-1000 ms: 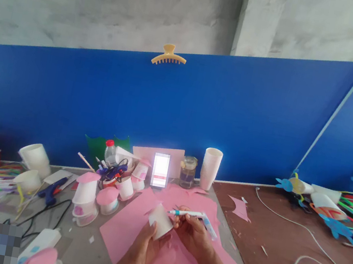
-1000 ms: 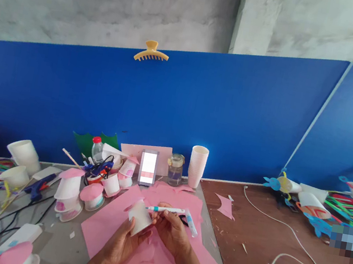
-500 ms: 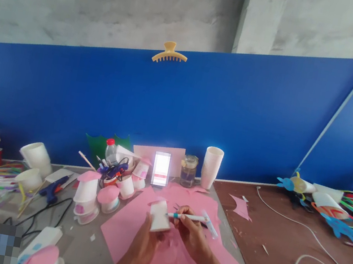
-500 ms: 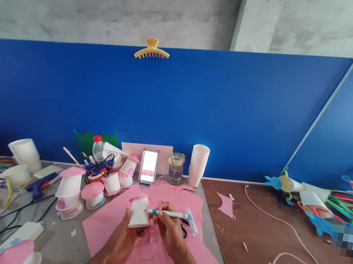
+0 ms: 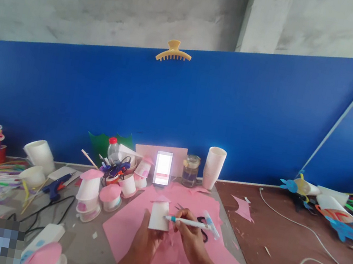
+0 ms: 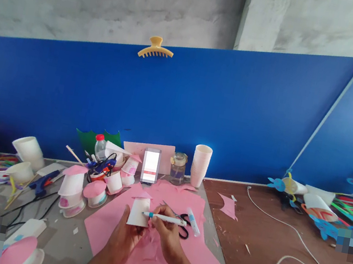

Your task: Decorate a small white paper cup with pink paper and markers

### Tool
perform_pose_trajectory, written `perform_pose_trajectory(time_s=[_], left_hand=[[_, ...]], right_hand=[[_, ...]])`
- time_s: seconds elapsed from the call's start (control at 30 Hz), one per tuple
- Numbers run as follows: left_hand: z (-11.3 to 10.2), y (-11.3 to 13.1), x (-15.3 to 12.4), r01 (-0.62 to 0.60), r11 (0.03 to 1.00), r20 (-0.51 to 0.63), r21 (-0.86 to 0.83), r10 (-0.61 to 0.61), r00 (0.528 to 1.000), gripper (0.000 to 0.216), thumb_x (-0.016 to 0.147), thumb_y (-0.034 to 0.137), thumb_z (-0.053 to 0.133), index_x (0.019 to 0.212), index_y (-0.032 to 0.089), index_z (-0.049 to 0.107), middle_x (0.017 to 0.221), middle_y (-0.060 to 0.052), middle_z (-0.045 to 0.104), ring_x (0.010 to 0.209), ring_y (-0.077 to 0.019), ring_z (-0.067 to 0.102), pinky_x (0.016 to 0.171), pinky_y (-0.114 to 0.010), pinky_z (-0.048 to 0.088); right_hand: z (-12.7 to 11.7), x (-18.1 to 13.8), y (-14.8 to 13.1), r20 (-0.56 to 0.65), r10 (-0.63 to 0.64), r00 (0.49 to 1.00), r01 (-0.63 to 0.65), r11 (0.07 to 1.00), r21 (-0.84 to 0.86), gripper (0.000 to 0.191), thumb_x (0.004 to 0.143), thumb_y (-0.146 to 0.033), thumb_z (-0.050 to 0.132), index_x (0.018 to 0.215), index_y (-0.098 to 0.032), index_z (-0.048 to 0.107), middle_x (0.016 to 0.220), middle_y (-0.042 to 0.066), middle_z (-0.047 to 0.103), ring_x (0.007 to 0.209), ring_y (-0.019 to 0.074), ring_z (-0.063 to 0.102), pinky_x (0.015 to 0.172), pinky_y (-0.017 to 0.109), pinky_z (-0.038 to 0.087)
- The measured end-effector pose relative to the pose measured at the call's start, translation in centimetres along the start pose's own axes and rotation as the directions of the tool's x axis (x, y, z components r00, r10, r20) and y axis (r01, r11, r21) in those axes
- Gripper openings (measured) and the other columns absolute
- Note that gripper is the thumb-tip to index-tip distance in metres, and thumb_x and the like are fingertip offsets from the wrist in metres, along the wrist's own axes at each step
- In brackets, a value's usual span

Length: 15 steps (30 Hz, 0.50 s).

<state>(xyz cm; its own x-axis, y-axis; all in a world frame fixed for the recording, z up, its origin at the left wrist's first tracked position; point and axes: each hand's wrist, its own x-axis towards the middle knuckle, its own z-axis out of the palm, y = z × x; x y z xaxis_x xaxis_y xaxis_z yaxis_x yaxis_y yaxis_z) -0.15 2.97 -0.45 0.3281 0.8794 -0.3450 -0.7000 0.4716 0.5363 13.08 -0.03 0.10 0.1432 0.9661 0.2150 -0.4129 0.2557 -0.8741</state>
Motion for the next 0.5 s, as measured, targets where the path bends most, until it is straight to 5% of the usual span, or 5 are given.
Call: perform_pose_trajectory(time_s=[0.5], left_hand=[[-0.81,-0.36,0.88,0.014,0.998,0.086,0.06,-0.019,0.996,0.054,0.082,0.059,0.051,0.082,0.008,0.067,0.068,-0.012,0.067,0.059,-0.0188,0.058,0.059,-0.029,0.039]], right_hand=[[0.7,-0.48,-0.16,0.048,-0.125,0.991,0.132,0.974,-0.186,0.029,0.085,-0.048,0.056,0.089,-0.02,0.061,0.061,-0.001,0.056,0.052,0.0134,0.052,0.054,0.027,0.044]])
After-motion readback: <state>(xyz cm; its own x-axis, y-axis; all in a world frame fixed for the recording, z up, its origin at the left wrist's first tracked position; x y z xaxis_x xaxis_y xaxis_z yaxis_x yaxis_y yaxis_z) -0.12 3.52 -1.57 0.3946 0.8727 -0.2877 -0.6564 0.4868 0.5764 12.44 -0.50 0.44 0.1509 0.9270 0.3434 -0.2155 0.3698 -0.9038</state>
